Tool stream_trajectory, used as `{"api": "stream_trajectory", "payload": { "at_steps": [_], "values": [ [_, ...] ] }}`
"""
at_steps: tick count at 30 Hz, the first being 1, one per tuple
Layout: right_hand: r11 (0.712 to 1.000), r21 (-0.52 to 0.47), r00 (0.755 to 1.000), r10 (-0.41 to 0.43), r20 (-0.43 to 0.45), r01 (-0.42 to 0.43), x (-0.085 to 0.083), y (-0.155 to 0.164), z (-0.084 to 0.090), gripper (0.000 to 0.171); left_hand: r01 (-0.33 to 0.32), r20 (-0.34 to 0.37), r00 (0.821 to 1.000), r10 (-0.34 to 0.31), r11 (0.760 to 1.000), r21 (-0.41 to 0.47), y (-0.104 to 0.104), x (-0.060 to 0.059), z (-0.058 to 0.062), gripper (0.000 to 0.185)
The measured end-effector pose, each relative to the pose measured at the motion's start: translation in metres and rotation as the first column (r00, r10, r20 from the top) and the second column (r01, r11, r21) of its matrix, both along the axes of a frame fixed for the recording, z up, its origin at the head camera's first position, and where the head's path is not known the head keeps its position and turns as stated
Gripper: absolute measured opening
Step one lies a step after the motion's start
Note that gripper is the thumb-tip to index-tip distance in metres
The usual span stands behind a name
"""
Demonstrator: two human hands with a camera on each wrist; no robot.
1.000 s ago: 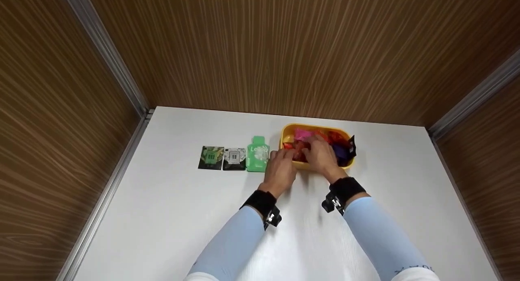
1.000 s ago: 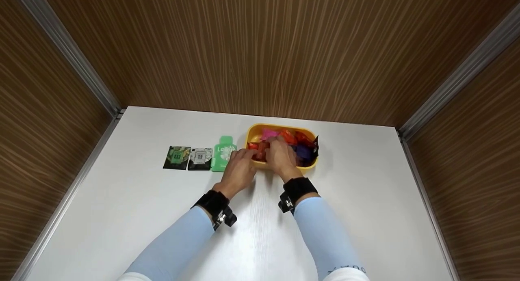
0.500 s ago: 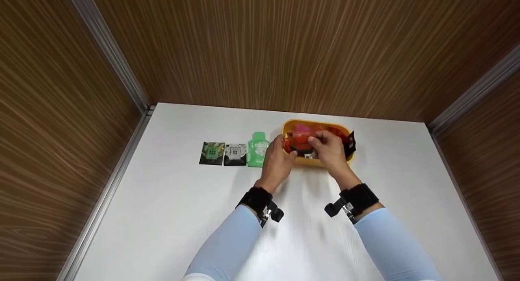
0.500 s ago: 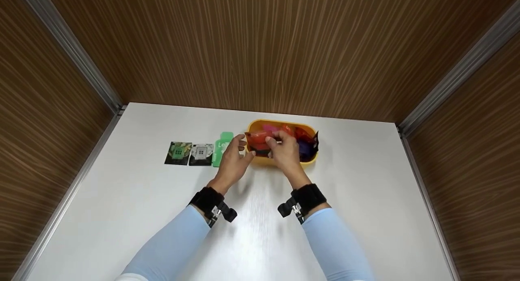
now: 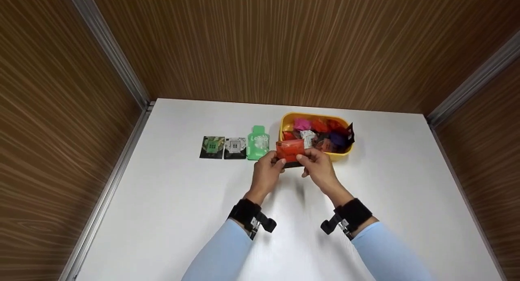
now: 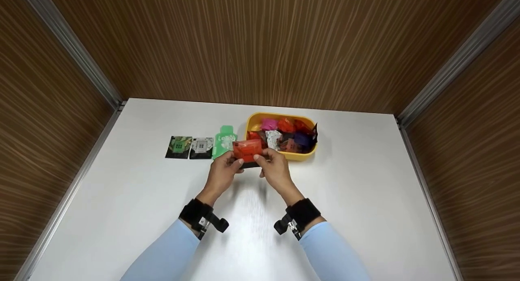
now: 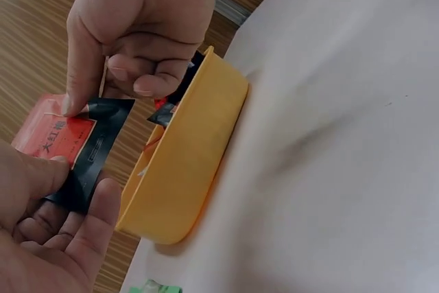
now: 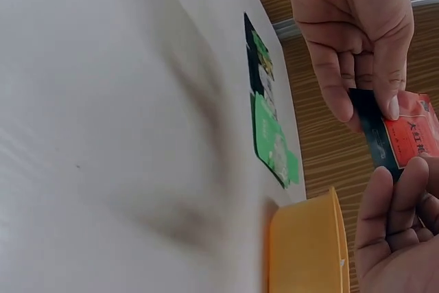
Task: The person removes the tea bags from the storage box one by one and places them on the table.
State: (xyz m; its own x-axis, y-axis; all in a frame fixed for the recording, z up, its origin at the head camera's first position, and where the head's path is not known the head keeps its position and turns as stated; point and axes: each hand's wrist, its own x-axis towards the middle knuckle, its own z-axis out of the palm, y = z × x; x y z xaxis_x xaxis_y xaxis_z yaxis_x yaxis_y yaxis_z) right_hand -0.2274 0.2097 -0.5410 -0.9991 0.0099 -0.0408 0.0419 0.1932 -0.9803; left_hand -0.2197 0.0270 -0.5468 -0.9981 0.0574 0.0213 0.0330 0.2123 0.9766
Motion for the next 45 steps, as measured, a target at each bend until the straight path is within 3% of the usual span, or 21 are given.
{"api": "stream_trajectory", "payload": {
  "at_steps": [5,14,21,26,32,35,39,45],
  "values": [
    [1.000,0.027,0.999,0.014,0.032,-0.015,0.017,-0.009,-0.013,0.014,0.022,0.055,0.998,-0.025,0.998,0.054,-0.017,0.014,-0.008,0.011],
    [0.999,-0.034,0.997,-0.013,0.075,0.016,0.038,-0.026,-0.032,0.013,-0.009,0.037,0.999,0.013,0.994,-0.112,-0.039,0.031,-0.018,0.012],
    [0.998,-0.049,0.989,-0.026,0.147,0.034,0.049,-0.028,-0.052,0.018,-0.002,0.132,0.991,0.017,0.993,-0.115,-0.054,0.036,-0.029,0.011],
    [0.999,-0.045,0.982,0.012,0.189,-0.004,0.061,-0.022,-0.067,0.020,-0.041,0.184,0.981,0.069,0.988,-0.151,-0.074,0.040,-0.038,0.014],
    [1.000,0.009,0.986,-0.003,0.170,0.001,0.067,-0.016,-0.069,0.019,-0.115,0.255,0.952,0.167,0.972,-0.207,-0.112,0.036,-0.041,0.016],
    [0.999,0.041,0.987,-0.021,0.158,0.015,0.066,-0.015,-0.067,0.018,-0.134,0.269,0.940,0.207,0.954,-0.268,-0.137,0.030,-0.040,0.015],
    [0.997,0.074,0.985,-0.030,0.169,0.018,0.066,-0.014,-0.066,0.015,-0.144,0.259,0.931,0.256,0.912,-0.385,-0.173,0.023,-0.038,0.015],
    [0.995,0.095,0.986,-0.024,0.164,0.008,0.067,-0.015,-0.068,0.014,-0.139,0.168,0.943,0.288,0.798,-0.587,-0.212,0.016,-0.036,0.018]
  ]
}}
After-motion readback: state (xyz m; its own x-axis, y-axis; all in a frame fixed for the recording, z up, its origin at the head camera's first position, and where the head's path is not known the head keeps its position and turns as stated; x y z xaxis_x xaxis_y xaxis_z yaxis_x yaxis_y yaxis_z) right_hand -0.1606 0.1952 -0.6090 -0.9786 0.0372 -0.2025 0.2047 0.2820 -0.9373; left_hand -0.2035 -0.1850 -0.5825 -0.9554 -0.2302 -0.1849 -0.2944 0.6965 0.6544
